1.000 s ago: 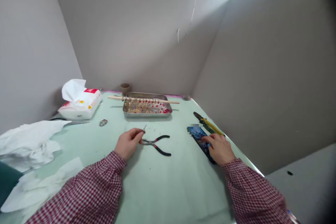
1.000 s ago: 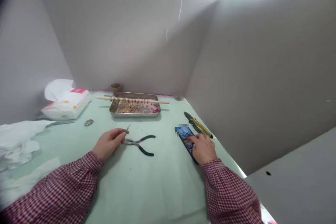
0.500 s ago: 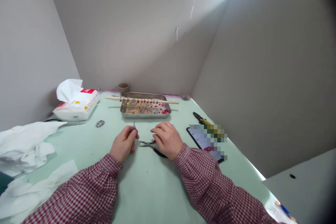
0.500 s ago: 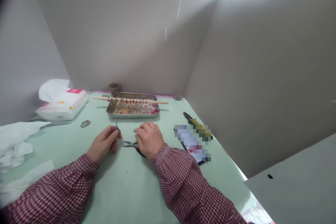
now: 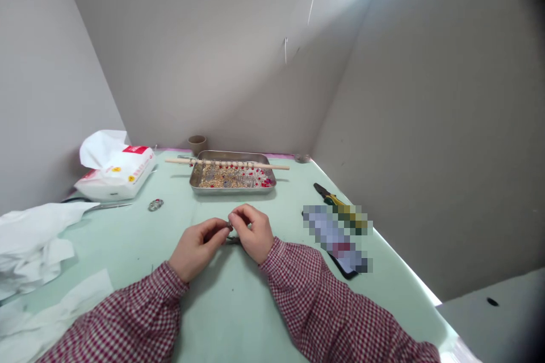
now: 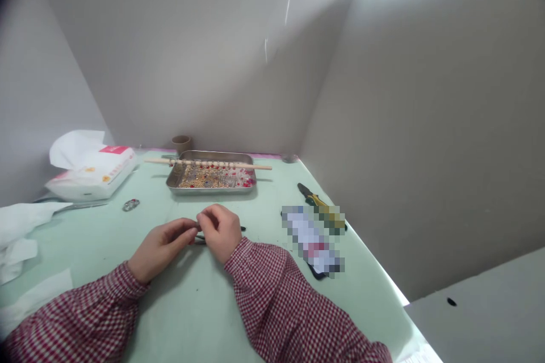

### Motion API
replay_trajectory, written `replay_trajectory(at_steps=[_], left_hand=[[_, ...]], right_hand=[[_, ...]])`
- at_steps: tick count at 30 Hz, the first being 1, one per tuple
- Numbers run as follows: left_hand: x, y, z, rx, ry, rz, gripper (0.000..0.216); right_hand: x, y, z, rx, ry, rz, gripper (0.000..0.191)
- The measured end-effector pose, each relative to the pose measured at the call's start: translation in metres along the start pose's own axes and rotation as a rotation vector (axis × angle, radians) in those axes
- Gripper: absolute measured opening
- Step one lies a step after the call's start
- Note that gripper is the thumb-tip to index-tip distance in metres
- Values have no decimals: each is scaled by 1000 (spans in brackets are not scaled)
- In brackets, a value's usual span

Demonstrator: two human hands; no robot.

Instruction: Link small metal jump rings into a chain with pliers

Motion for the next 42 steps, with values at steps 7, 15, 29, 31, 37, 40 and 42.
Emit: replay_trajectory(at_steps=[7,15,29,31,37,40,42], left_hand=[[1,0,-2,-52,89,96,29],[-1,11,-8,-267,149,184,32],[-2,12,-9,-406,145,283,31],[-1,13,-9,-376,141,263,32],[1,10,-7,-291,100,225,31],[1,9,-7,-252,102,223,31],[0,8,-7,-238,101,234,31]], right_hand=[[-3,-2,-3,112,37,-35,16],[-5,-1,0,159,60,-19,14],[-6,-6,-4,233,124,-68,13],[-5,-6,-4,243,112,-74,12],[-4,-9,-5,135,59,-64,12],[-4,-10,-5,134,70,-57,12],[-4,-10,-5,147,74,-59,11]])
Point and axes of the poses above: each hand's wrist, its own x-axis towards the middle knuckle, its own z-axis out of the back of the hand, y = z × x, the point moved 2 cm from there along x, towards the middle knuckle, and after that the axes turned 13 degrees about -x, right-handed, at the moved point
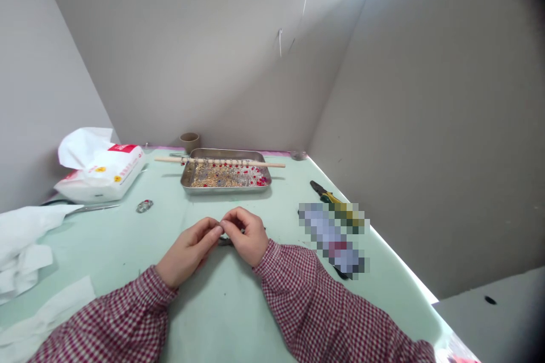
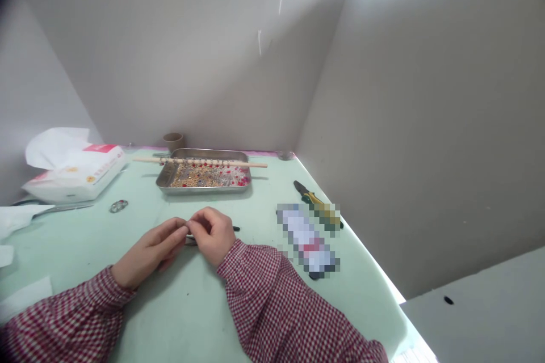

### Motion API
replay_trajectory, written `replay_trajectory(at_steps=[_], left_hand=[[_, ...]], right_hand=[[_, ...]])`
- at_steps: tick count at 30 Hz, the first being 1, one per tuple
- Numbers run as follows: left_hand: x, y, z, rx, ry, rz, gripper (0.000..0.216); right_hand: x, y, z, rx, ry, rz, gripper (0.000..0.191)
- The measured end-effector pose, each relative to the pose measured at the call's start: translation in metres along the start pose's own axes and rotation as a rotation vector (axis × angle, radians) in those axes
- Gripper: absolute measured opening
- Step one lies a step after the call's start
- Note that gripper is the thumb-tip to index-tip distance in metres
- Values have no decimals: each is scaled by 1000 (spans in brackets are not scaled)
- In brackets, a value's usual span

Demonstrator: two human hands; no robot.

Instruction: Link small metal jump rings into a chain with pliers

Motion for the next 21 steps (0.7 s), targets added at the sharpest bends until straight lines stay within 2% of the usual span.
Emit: replay_trajectory(at_steps=[10,18,21], left_hand=[[0,5,0,-58,48,32,32],[1,-1,0,-41,17,-39,32],[1,-1,2,-9,-17,-19,30]], right_hand=[[-1,3,0,115,75,-31,11],[-1,1,2,-12,27,11,13],[-1,1,2,-51,30,35,13]])
Point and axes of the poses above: each hand's wrist, its own x-axis towards the middle knuckle, its own z-axis out of the back of the hand, y = z × x, the point moved 2 cm from there along x, towards the middle knuckle, and after that the axes turned 13 degrees about -x, right-handed, at the moved point
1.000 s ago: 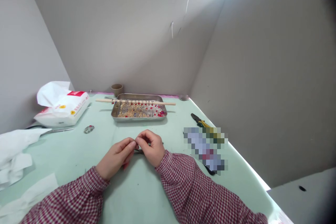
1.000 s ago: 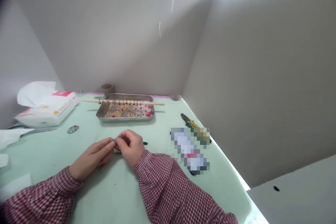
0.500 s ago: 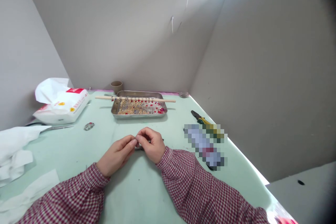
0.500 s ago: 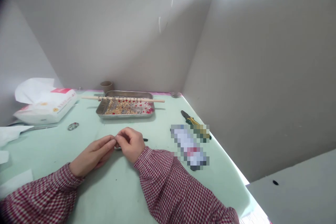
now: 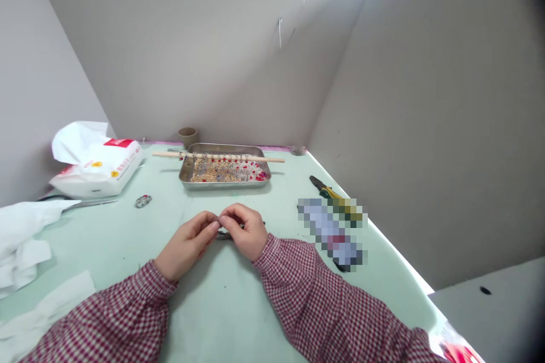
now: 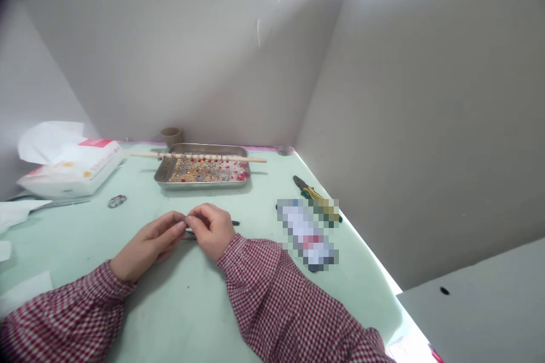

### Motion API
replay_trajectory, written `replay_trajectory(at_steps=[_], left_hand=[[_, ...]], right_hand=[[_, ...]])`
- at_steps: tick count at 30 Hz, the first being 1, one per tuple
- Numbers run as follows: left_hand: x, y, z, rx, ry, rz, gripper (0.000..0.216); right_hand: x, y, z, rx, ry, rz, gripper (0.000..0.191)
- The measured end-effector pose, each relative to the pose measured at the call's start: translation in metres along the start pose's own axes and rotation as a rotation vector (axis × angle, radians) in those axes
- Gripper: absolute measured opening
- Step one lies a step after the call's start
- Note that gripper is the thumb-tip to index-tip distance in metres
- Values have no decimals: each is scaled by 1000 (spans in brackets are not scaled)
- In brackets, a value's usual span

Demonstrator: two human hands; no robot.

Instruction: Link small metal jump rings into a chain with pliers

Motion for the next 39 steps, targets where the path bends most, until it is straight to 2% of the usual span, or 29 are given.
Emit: replay_trajectory(at_steps=[4,9,18,27,33,39], left_hand=[[-1,1,-1,-20,19,28,29],[-1,0,-5,-19,60,39,31],[-3,7,-5,-156,88,134,33],[-3,-2,-7,-49,40,76,30],[-2,3,-2,28,9,74,28],[-2,3,-4,88,51,94,28]], right_hand=[[0,0,0,-39,-8,18,10],[-1,-2,-3,20,20,-25,11],[-1,0,-1,41,34,-12,11],[1,-5,-1,181,-87,-97,12],[1,-6,-4,301,10,-138,15],[2,-11,-6,351,-12,-204,12]])
Point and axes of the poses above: each hand's wrist, its own x-axis towards the middle knuckle, its own z-axis out of the back of the hand, y = z × x, the point moved 2 cm from there along x, towards the middle knuckle, and after that the axes turned 13 degrees about -x, right-handed, at the moved point
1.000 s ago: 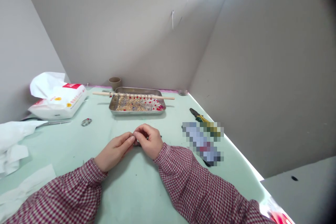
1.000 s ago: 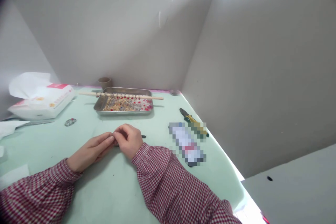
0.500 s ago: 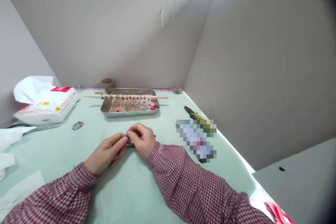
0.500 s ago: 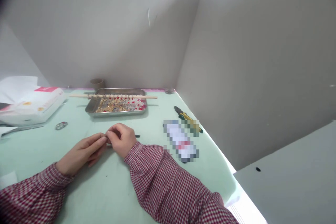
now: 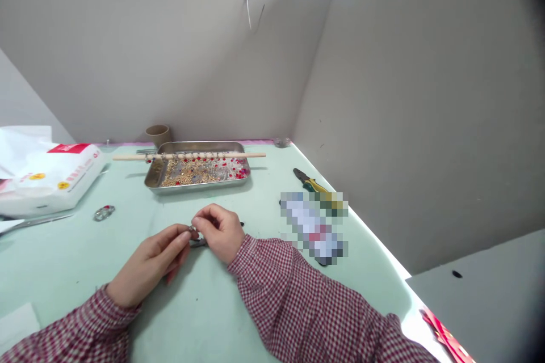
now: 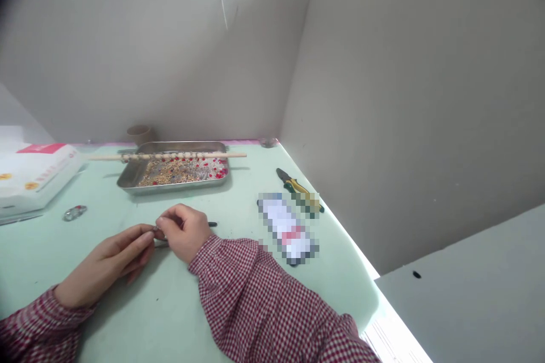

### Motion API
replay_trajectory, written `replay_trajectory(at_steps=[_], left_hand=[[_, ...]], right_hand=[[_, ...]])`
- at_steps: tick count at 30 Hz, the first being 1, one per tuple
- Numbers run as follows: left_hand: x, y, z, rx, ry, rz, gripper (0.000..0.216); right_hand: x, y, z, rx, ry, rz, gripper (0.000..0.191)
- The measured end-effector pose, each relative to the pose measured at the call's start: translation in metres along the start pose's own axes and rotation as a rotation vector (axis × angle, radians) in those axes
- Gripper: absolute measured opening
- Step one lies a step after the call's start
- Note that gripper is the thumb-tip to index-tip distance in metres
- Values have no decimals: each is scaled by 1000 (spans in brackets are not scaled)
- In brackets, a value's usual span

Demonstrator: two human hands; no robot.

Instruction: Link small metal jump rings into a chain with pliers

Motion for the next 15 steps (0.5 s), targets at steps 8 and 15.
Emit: replay_trajectory(at_steps=[8,15], left_hand=[[-1,2,0,17,6,27,30],[-1,-1,-1,-34,-19,31,29]], right_hand=[[1,-1,-1,36,21,-72,15],[2,-1,4,20,-70,-76,15]])
Point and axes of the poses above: each hand's wrist, its own x-axis towards the middle knuckle, its own z-axis out of the back of the hand, y = z × x, the point moved 2 cm from there along x, towards the middle knuckle, and after that the axes turned 13 degrees about -x, right-handed, at the moved point
